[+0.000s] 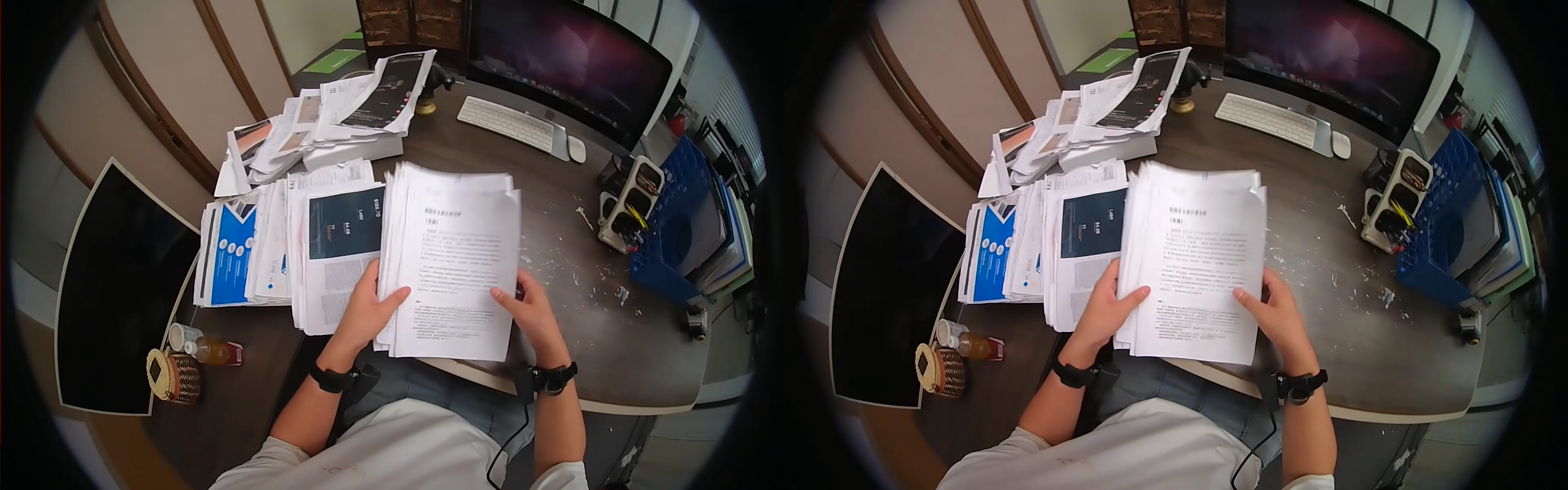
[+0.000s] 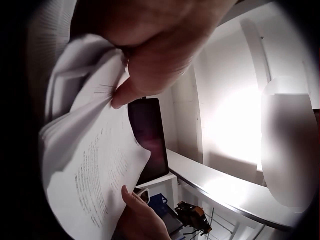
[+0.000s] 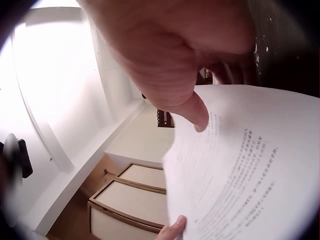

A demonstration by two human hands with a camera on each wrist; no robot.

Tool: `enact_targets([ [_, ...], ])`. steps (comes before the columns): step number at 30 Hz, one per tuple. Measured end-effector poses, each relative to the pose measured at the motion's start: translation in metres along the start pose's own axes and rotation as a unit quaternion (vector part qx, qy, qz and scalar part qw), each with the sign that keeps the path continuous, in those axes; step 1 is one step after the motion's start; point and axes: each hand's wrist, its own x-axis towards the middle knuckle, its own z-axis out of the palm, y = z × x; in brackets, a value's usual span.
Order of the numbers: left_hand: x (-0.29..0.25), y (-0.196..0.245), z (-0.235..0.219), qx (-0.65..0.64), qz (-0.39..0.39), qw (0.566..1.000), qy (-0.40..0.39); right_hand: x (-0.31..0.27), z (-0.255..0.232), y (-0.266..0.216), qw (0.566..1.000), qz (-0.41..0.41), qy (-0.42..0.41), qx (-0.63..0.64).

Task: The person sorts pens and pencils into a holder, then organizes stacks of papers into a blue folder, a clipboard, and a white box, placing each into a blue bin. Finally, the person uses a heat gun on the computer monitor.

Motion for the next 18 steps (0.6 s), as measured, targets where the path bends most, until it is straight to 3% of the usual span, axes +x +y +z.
enact_targets([
  [1, 0.001, -0.008, -0.003, -0.052, -0.042, 0.997, -0.025, -0.001, 0.007, 0.001, 1.0, 0.01, -0.023, 0.008],
  [7, -0.003, -0.014, -0.011, -0.089, -0.017, 0.996, -0.019, 0.002, 0.019, -0.009, 0.996, 0.039, -0.044, -0.073],
  [9, -0.008, 0.003, -0.018, -0.084, 0.017, 0.996, 0.009, 0.002, 0.027, -0.01, 0.997, -0.034, -0.014, -0.064],
  [10, -0.011, 0.007, -0.024, -0.08, 0.048, 0.995, 0.037, 0.004, 0.033, -0.01, 0.997, -0.032, -0.014, -0.065],
  [11, -0.013, 0.005, -0.031, -0.055, 0.091, 0.99, 0.093, 0.009, 0.042, -0.011, 0.998, -0.052, -0.026, -0.014],
  [12, -0.017, 0.014, -0.043, -0.048, 0.074, 0.993, 0.083, 0.013, 0.049, -0.013, 0.996, -0.074, -0.035, 0.037],
  [13, -0.02, 0.013, -0.056, -0.029, 0.058, 0.992, 0.105, 0.015, 0.052, -0.017, 0.997, -0.036, -0.067, -0.014],
  [15, -0.027, 0.008, -0.078, -0.011, 0.041, 0.992, 0.119, 0.022, 0.062, -0.006, 0.98, -0.079, -0.078, -0.164],
  [16, -0.032, 0.005, -0.088, 0.246, 0.068, 0.957, 0.14, 0.025, 0.066, 0.003, 0.959, -0.107, -0.08, -0.25],
  [17, -0.036, 0.002, -0.097, 0.486, 0.091, 0.856, 0.152, 0.025, 0.069, 0.007, 0.939, -0.136, -0.086, -0.303],
  [18, -0.037, -0.004, -0.106, 0.486, 0.092, 0.856, 0.149, 0.025, 0.071, 0.004, 0.939, -0.134, -0.083, -0.304],
])
